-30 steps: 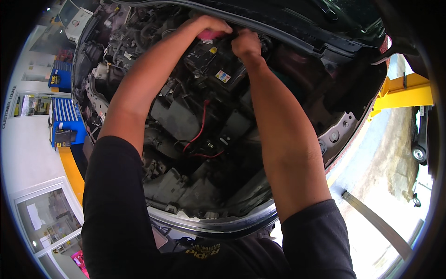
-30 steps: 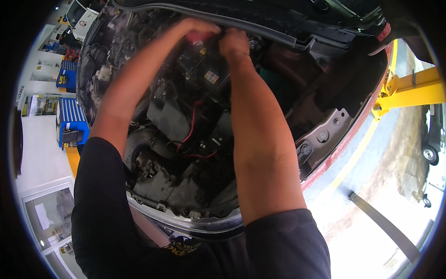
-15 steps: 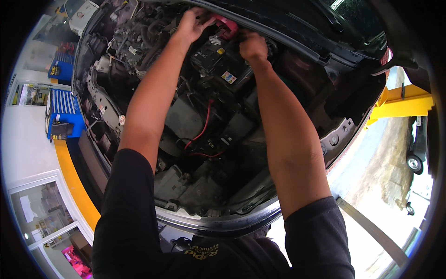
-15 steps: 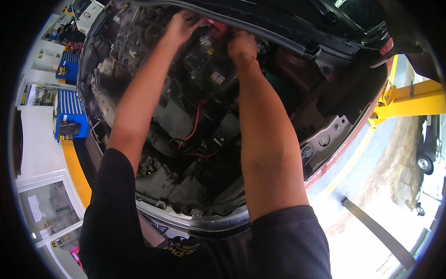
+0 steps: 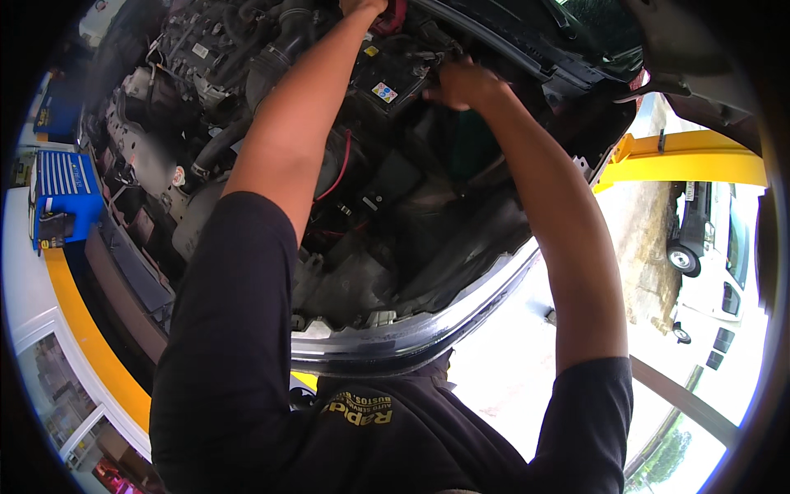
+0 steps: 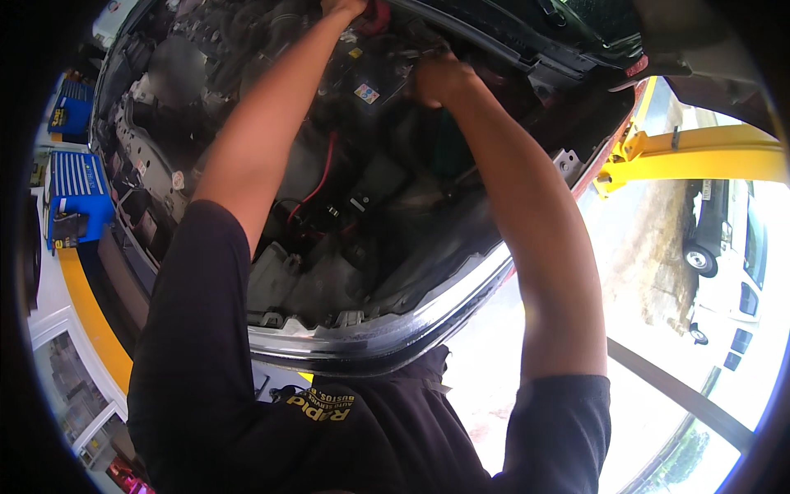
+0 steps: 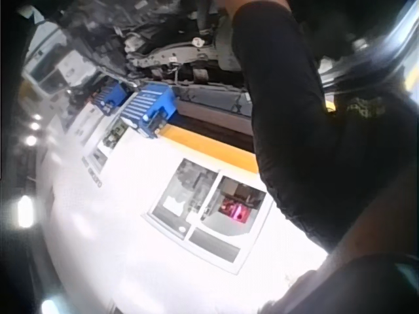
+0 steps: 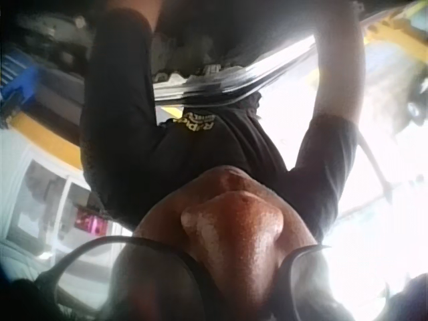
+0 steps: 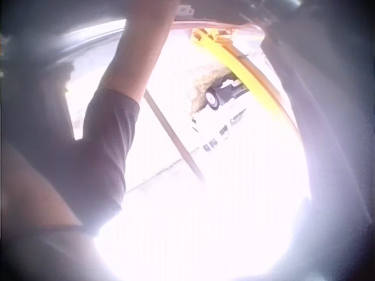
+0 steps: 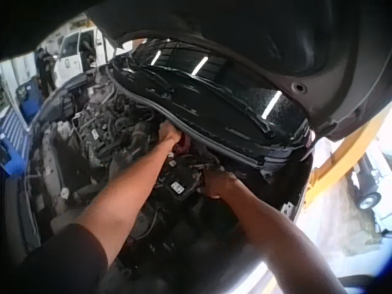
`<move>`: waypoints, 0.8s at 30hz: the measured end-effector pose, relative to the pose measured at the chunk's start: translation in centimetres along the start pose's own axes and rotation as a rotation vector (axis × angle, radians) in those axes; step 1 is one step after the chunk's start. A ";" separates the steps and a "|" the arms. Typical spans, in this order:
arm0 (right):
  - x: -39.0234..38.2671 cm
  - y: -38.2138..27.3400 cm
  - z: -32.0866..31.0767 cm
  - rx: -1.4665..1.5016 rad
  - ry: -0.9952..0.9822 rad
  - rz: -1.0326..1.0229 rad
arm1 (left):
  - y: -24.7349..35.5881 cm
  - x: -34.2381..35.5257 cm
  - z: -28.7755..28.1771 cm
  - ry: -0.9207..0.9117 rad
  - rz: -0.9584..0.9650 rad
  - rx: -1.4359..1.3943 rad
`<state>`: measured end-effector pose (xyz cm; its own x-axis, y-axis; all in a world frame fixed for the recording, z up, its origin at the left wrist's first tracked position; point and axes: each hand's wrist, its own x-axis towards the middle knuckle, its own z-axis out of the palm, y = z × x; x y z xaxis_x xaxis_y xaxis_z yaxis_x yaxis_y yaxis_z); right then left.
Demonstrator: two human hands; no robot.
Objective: The person uses a battery tester to check the voltage of a car battery, then walks through a service bay and puts on a glove.
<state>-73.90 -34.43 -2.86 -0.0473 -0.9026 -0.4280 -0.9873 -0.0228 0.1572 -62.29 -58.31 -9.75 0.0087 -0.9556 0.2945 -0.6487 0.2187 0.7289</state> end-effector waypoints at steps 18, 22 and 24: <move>-3.0 -6.7 5.7 -0.180 -0.117 -0.679 | -1.0 -2.6 -7.0 -0.546 0.215 -0.233; -2.9 -9.7 7.4 -0.395 -0.243 -0.743 | -2.4 -3.5 -8.5 -0.425 0.527 0.117; -2.0 -9.5 8.8 -0.418 -0.296 -0.715 | -0.6 -5.5 -10.2 -0.605 0.551 0.192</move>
<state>-65.75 -28.60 -11.27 0.4670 -0.4645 -0.7524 -0.6616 -0.7481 0.0512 -54.17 -51.21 -5.53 -0.7214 -0.6750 0.1552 -0.5595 0.7000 0.4439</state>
